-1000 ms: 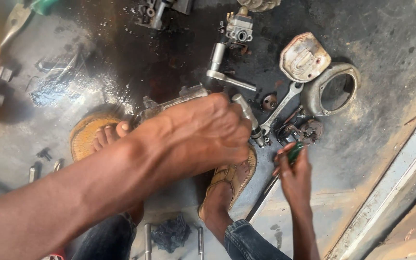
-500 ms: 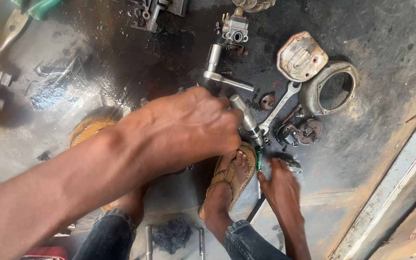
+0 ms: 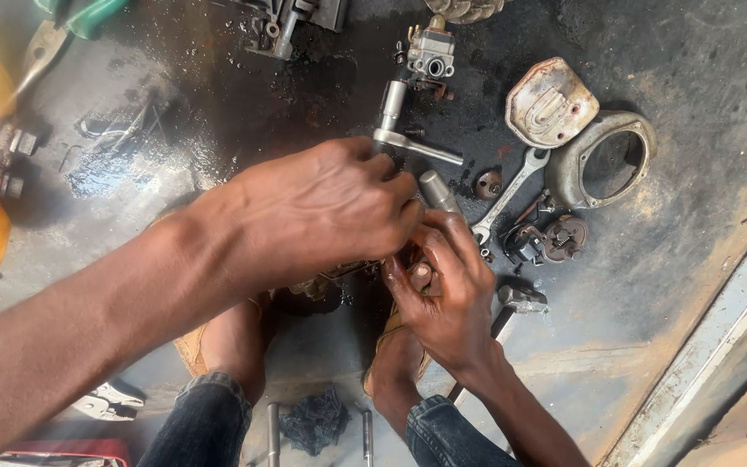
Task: The person is repairing a small engine, likely from a motorcycle or similar vehicle. They use various tools, including a hammer and screwdriver, to disassemble and reassemble engine components. The person carefully handles the parts, ensuring proper alignment and fit.
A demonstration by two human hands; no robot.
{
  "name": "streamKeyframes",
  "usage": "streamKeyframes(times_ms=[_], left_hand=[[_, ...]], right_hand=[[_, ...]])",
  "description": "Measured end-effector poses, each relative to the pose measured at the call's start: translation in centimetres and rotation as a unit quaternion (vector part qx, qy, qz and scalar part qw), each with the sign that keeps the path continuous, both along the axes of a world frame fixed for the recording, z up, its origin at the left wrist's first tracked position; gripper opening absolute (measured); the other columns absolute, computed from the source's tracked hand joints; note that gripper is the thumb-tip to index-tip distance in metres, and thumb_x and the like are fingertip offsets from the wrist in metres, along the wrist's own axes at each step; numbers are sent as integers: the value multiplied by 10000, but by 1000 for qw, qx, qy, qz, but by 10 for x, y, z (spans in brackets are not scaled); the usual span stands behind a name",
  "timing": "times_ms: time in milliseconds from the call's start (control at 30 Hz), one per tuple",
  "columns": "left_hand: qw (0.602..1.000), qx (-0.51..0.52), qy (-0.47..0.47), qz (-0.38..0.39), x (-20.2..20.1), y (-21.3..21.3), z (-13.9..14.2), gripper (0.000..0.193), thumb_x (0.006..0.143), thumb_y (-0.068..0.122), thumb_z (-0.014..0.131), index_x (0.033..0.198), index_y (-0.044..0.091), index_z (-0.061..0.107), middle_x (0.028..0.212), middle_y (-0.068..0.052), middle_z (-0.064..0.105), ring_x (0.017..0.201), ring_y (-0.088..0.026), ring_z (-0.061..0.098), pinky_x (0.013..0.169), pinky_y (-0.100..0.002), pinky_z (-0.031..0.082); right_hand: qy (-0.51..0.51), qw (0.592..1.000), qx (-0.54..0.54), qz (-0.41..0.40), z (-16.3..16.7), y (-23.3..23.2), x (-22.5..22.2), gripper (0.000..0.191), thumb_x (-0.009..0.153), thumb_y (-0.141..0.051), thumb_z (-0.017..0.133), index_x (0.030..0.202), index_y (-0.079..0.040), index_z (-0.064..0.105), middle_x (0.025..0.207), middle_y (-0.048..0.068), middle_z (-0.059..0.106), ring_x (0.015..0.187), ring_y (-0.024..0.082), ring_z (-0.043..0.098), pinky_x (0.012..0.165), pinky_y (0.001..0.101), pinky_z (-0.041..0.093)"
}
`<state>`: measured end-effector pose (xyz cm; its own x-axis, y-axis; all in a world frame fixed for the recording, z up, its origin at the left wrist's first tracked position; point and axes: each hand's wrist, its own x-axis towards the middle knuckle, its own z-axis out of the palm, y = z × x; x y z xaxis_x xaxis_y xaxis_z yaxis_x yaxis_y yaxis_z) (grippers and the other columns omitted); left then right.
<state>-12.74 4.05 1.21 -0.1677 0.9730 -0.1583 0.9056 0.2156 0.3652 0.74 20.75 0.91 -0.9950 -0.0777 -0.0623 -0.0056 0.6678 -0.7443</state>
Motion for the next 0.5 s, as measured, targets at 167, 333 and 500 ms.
streamKeyframes(times_ms=[167, 333, 500], left_hand=[[996, 77, 12, 46, 3, -4, -1, 346, 687, 83, 761, 1030, 60, 719, 980, -79, 712, 911, -209, 693, 930, -368, 583], [997, 11, -57, 49, 0, -5, 0, 284, 779, -72, 704, 1038, 43, 713, 909, -87, 684, 832, -208, 663, 940, -396, 565], [997, -26, -64, 33, 0, -6, 2, 334, 811, -153, 662, 1088, 31, 695, 862, -81, 675, 784, -202, 659, 995, -394, 554]], right_hand=[[-4, 1000, 5, -26, 10, -10, -4, 265, 864, -10, 787, 1069, 71, 641, 1040, 162, 659, 888, 272, 737, 698, 353, 602], [34, 997, 58, -36, 11, -20, -1, 247, 878, 18, 782, 1076, 76, 646, 1016, 165, 675, 883, 282, 733, 694, 353, 598], [31, 997, 53, -38, 10, -23, 2, 217, 866, 49, 749, 1044, 87, 633, 990, 171, 659, 842, 276, 725, 674, 359, 589]])
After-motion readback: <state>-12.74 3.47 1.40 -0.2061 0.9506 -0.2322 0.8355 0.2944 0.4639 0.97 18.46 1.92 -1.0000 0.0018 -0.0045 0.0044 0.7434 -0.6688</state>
